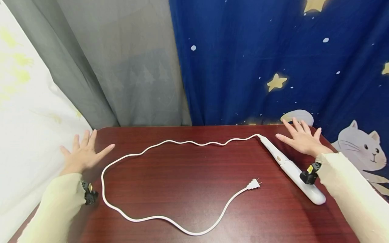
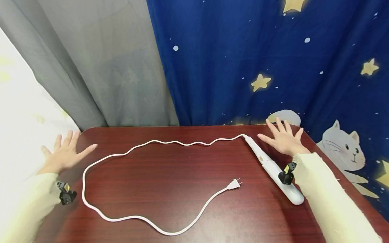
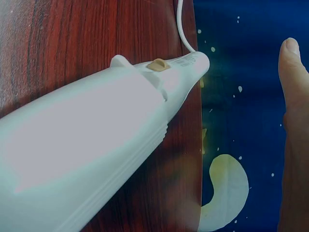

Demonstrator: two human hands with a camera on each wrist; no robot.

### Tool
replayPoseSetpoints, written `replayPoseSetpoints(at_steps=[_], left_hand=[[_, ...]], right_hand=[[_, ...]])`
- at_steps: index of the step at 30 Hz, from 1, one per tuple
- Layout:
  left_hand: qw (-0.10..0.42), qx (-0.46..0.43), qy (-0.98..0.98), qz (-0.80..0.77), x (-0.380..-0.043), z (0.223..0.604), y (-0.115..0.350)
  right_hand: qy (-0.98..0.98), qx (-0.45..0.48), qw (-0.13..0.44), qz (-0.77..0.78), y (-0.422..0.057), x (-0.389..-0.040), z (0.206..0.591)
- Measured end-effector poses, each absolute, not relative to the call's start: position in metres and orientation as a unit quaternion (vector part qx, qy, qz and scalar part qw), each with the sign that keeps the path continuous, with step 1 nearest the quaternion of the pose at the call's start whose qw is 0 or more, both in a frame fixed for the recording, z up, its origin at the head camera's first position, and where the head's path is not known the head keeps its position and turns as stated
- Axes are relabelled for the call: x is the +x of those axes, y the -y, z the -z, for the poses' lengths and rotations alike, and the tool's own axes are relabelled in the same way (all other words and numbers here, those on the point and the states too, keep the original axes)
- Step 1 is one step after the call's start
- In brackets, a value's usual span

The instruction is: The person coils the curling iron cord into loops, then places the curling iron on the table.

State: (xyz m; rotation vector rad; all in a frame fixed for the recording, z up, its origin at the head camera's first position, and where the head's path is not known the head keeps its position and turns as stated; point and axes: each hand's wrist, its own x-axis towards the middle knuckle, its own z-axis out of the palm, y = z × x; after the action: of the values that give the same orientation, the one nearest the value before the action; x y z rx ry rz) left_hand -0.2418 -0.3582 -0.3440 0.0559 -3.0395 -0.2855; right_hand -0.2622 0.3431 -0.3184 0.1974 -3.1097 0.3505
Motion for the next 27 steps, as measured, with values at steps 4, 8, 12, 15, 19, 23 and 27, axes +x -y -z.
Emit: replayPoseSetpoints(at_steps=[4,8,12,15,19,23,27], left_hand=[[0.043,0.017,0.995,0.092,-0.244,0.344,0.356],[0.045,0.003,0.995,0.093,-0.248,0.342,0.347],[0.073,-0.039,0.991,0.103,-0.257,0.336,0.323],[0.101,-0.094,0.982,0.128,-0.269,0.331,0.292],[0.101,-0.157,0.963,0.196,-0.285,0.324,0.245],[0.088,-0.196,0.944,0.248,-0.301,0.322,0.195],[0.085,-0.237,0.926,0.282,-0.314,0.325,0.145]], right_hand=[[0.991,0.066,0.003,-0.113,-0.344,-0.26,0.319],[0.991,0.068,0.002,-0.115,-0.347,-0.257,0.318],[0.989,0.078,-0.001,-0.122,-0.351,-0.253,0.314],[0.984,0.102,0.002,-0.147,-0.357,-0.244,0.31],[0.975,0.137,0.009,-0.172,-0.361,-0.226,0.307],[0.974,0.149,0.011,-0.171,-0.363,-0.207,0.31],[0.977,0.134,0.007,-0.164,-0.362,-0.187,0.315]])
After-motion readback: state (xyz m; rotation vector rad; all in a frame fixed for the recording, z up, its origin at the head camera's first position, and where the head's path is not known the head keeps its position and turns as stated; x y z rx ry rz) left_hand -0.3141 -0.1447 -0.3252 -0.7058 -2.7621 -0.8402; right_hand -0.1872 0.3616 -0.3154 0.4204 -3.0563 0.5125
